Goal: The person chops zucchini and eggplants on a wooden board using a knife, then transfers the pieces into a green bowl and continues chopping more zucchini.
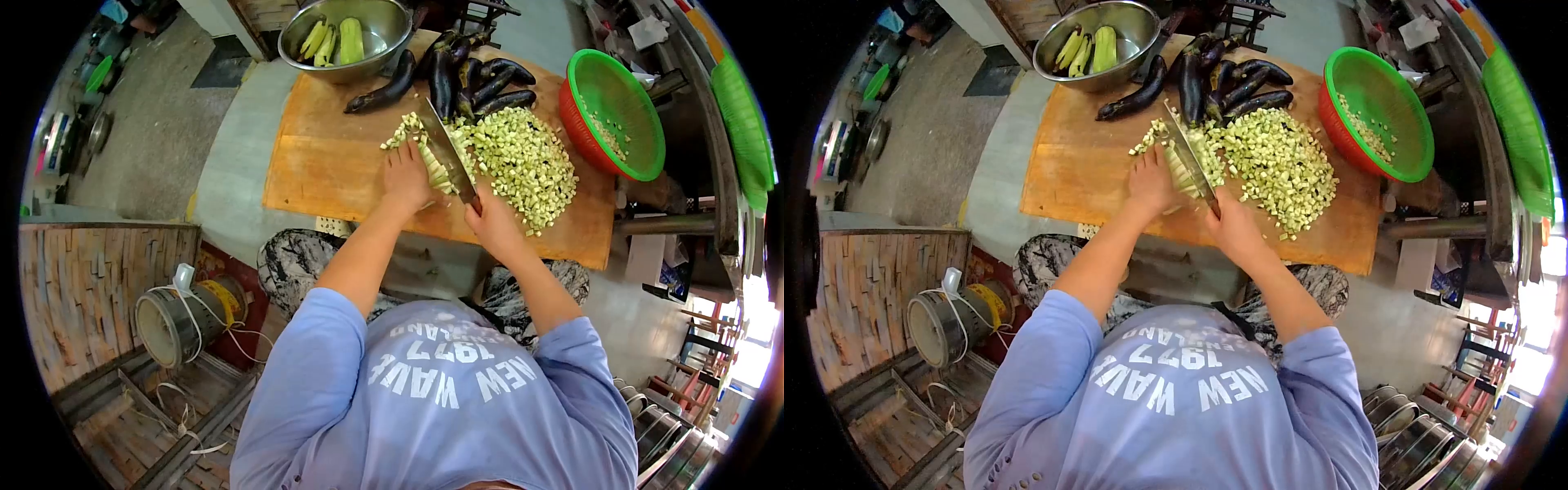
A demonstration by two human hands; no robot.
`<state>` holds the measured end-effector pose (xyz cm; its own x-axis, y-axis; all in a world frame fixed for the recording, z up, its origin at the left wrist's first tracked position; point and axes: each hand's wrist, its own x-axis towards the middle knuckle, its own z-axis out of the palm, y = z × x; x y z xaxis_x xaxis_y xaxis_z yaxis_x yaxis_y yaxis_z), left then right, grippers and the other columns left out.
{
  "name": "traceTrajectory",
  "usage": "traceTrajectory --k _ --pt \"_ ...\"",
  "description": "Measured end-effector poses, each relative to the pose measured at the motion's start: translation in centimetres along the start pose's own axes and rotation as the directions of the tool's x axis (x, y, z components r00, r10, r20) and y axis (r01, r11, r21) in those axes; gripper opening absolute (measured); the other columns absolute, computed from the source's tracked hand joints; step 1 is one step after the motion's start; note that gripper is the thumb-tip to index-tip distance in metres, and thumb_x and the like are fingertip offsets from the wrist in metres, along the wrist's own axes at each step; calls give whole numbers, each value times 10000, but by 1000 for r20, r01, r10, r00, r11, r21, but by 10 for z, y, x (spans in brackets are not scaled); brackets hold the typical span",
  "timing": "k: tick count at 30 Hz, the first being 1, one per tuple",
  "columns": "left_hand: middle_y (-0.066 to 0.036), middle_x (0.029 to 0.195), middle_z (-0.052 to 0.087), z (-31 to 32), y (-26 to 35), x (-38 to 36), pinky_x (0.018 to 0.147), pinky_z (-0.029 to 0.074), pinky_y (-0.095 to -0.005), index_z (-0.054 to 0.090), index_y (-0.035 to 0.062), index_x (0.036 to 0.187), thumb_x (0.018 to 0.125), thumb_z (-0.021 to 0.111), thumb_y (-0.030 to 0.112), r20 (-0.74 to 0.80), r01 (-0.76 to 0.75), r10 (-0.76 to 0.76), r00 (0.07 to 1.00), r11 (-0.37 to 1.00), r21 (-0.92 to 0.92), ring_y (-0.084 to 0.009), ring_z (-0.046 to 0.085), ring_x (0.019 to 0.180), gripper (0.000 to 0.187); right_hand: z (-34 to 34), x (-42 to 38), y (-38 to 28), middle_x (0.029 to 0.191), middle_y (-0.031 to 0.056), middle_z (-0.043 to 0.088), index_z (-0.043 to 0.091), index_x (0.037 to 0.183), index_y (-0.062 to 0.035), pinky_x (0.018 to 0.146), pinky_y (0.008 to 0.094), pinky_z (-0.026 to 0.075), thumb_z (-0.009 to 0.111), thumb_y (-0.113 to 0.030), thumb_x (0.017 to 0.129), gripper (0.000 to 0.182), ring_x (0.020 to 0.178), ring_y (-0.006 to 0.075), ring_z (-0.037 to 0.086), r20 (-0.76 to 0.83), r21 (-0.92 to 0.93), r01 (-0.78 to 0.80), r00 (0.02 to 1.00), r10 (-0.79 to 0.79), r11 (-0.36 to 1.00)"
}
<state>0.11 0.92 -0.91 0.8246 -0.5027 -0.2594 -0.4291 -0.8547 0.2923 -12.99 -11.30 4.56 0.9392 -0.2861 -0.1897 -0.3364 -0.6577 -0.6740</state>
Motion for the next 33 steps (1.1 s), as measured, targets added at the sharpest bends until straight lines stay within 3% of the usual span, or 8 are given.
traceTrajectory --k 2,6,9,12,13,19,28,33 --pt "-210 1450 317 2 -1 0 1113 234 -442 169 -94 1443 560 822 599 -9 -3 3 1000 1000 4 -365 297 1340 1298 -13 -6 -8 703 182 566 525 983 8 605 402 443 594 -115 865 184 646 323 573 45 -40 -7 999 9 999" --pt "-228 1446 315 12 -5 3 1107 252 -456 179 -71 1445 565 820 591 -63 -24 25 998 999 24 -373 310 1329 1274 -17 -7 -11 750 254 590 499 910 13 650 477 460 590 -117 853 168 747 439 595 95 -98 26 995 -17 995" --pt "-235 1432 328 10 -7 0 1105 257 -461 196 -62 1441 568 821 574 -77 -42 42 996 999 1 -376 322 1319 1248 -10 -1 -12 756 265 592 503 909 22 656 484 462 584 -119 849 173 750 444 593 86 -70 57 995 -51 996" --pt "-220 1449 312 9 -4 3 1114 227 -460 196 -85 1439 574 821 570 -13 -32 32 999 999 19 -373 296 1335 1252 -9 7 -31 778 277 597 508 915 25 678 489 466 575 -123 854 174 764 447 593 147 -249 1 988 37 969" --pt "-213 1459 302 8 -4 6 1119 213 -459 194 -95 1439 576 822 571 10 -24 23 1000 999 34 -372 282 1343 1259 17 15 6 788 285 596 510 911 29 689 494 468 558 -123 862 167 779 450 592 110 -114 2 994 10 993" --pt "-213 1449 316 11 -2 -15 1113 217 -461 199 -75 1446 561 830 564 -173 -86 111 979 985 147 -355 290 1341 1261 29 13 24 797 270 604 498 915 20 676 508 467 550 -133 868 167 760 453 590 106 -99 37 994 -26 994" --pt "-168 1317 430 24 -1 19 1044 322 -409 261 -52 1405 557 847 544 -238 59 -66 969 998 -36 -306 408 1234 1191 -2 49 21 756 241 600 498 877 12 652 479 471 565 -109 856 140 724 410 611 167 -86 86 983 -71 993" --pt "-213 1393 372 7 0 11 1056 323 -407 234 -42 1422 563 849 540 -198 33 -42 979 998 -50 -327 400 1260 1206 -20 34 5 726 226 586 467 852 11 614 456 444 574 -111 859 162 688 391 600 100 -29 61 993 -58 998"
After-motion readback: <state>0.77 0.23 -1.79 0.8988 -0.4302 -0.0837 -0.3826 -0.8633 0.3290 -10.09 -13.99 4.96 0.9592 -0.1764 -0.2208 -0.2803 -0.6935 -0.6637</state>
